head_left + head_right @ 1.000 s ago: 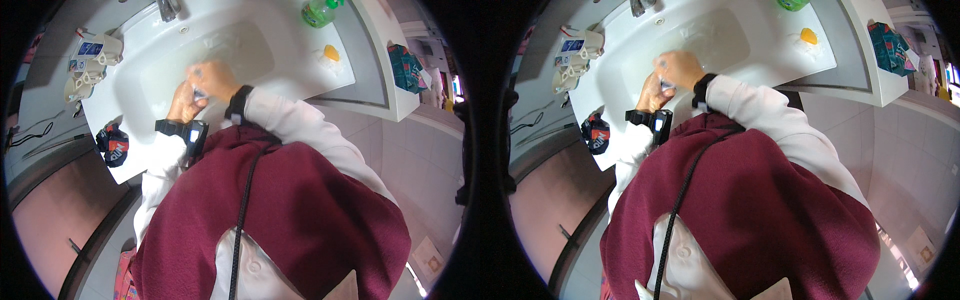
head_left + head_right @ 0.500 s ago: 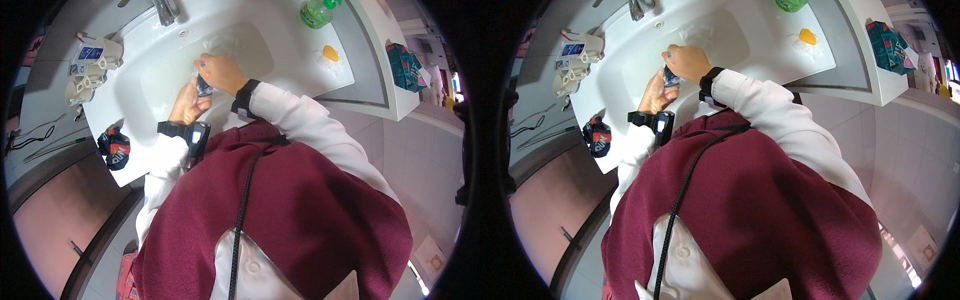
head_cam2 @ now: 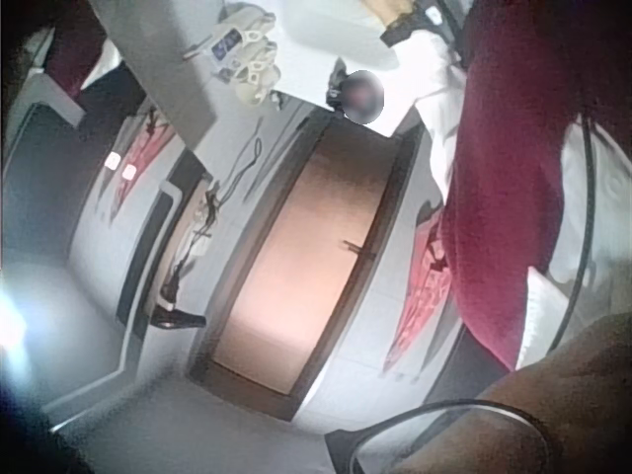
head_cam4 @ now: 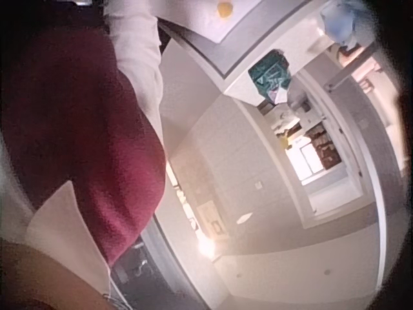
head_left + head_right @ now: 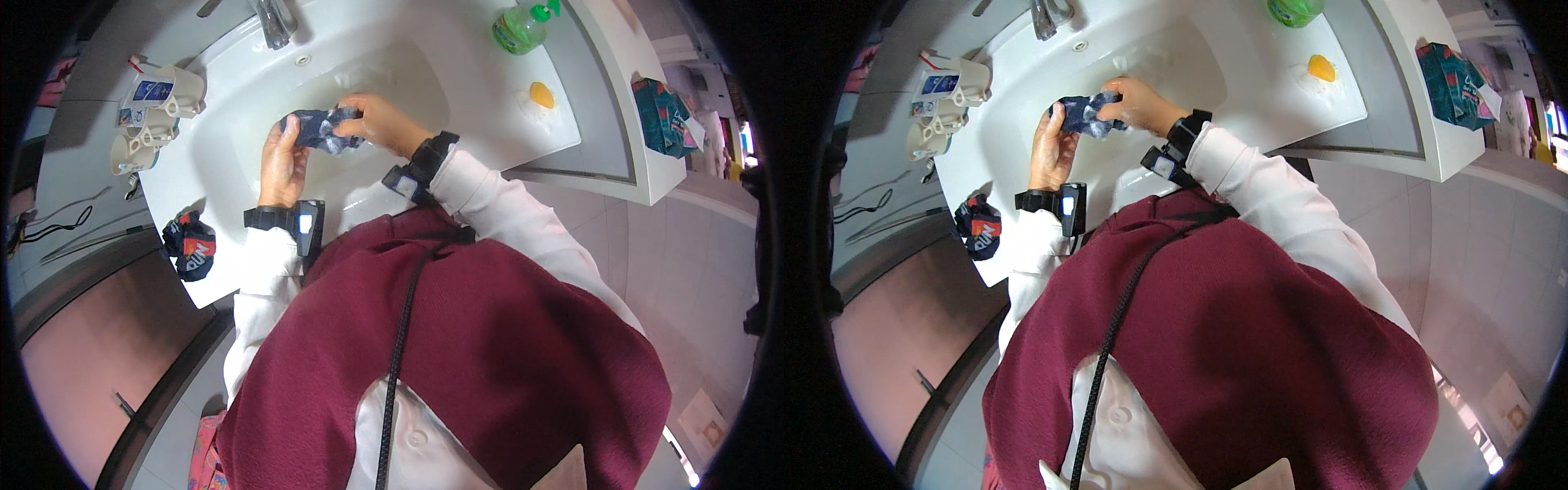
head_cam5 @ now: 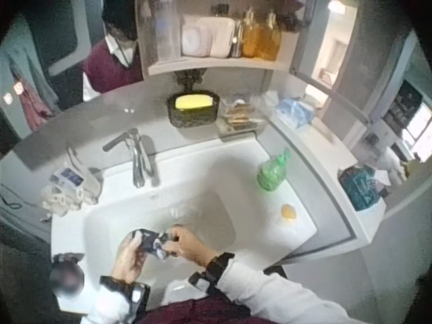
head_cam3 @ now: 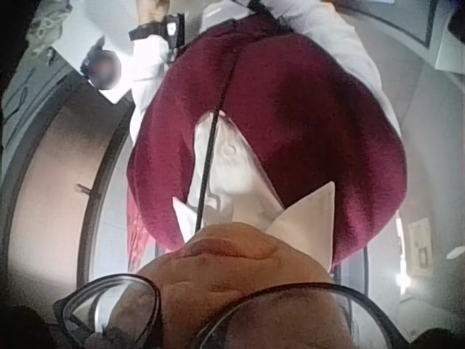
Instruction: The person washes several small pieces of clothing by hand in a bathroom sink. They scrub the items with soap, rinse them under running water, and wring out the excess water. The person handles each item individually, repeating the washing and rinsing steps for each piece.
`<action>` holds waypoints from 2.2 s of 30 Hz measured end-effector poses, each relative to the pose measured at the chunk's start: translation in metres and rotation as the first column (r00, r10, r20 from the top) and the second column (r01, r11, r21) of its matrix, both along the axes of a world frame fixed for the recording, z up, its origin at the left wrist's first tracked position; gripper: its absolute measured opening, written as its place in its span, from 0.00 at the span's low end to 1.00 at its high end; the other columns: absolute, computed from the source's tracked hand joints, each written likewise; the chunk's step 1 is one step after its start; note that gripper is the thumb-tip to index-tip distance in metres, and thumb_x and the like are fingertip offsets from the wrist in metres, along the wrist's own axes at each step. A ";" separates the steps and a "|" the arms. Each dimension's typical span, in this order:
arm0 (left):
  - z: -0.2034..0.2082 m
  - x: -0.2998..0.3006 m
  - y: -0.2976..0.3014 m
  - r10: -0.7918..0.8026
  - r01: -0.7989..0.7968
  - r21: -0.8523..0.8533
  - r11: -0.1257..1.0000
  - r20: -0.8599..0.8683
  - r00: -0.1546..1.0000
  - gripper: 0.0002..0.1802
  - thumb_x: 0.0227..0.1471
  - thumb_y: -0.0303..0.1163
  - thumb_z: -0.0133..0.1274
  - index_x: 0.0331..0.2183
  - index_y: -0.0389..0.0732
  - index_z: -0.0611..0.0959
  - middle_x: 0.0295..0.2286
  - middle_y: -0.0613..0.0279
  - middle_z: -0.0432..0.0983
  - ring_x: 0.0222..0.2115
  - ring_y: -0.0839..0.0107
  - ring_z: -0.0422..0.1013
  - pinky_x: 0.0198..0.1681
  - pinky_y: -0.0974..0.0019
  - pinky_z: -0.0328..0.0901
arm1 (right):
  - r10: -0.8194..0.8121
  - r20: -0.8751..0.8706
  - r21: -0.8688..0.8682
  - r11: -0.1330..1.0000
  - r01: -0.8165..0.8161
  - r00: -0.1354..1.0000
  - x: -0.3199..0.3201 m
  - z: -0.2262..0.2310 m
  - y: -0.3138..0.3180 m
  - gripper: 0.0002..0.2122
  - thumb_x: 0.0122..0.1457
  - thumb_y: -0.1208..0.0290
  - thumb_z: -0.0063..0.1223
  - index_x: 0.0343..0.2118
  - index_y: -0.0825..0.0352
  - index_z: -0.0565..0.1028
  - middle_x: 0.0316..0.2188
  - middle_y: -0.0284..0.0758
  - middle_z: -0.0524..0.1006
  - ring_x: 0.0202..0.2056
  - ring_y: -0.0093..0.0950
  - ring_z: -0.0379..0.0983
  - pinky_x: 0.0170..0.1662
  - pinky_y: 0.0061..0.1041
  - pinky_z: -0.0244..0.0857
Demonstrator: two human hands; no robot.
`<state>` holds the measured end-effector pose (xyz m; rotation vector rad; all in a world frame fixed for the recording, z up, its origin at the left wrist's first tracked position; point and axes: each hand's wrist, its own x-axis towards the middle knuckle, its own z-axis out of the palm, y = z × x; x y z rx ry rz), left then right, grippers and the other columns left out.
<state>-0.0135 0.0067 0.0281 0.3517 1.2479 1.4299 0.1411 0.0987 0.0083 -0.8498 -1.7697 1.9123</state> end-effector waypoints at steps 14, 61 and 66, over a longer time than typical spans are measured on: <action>-0.011 0.010 0.001 0.081 -0.003 -0.240 0.971 0.318 0.945 0.15 0.54 0.40 0.42 0.34 0.37 0.70 0.29 0.57 0.71 0.30 0.66 0.71 0.34 0.62 0.68 | -0.277 0.242 0.624 0.778 0.069 0.930 -0.036 0.027 -0.037 0.19 0.54 0.54 0.38 0.23 0.63 0.76 0.19 0.43 0.74 0.21 0.41 0.71 0.24 0.35 0.63; -0.075 -0.012 -0.005 -0.359 0.335 -0.189 0.923 -0.109 0.927 0.16 0.53 0.35 0.40 0.40 0.34 0.70 0.28 0.63 0.71 0.28 0.76 0.67 0.31 0.73 0.63 | -0.396 0.145 0.758 0.634 0.156 0.907 -0.037 0.002 -0.046 0.19 0.55 0.58 0.40 0.16 0.65 0.73 0.14 0.42 0.72 0.17 0.40 0.69 0.21 0.36 0.63; -0.057 -0.005 -0.007 -0.183 0.226 -0.161 0.961 0.247 0.952 0.14 0.52 0.36 0.44 0.35 0.34 0.73 0.22 0.67 0.67 0.18 0.79 0.63 0.20 0.73 0.60 | -0.161 0.243 0.794 0.599 -0.101 0.956 -0.034 0.011 -0.055 0.17 0.53 0.61 0.42 0.15 0.67 0.73 0.13 0.41 0.72 0.14 0.38 0.69 0.18 0.34 0.64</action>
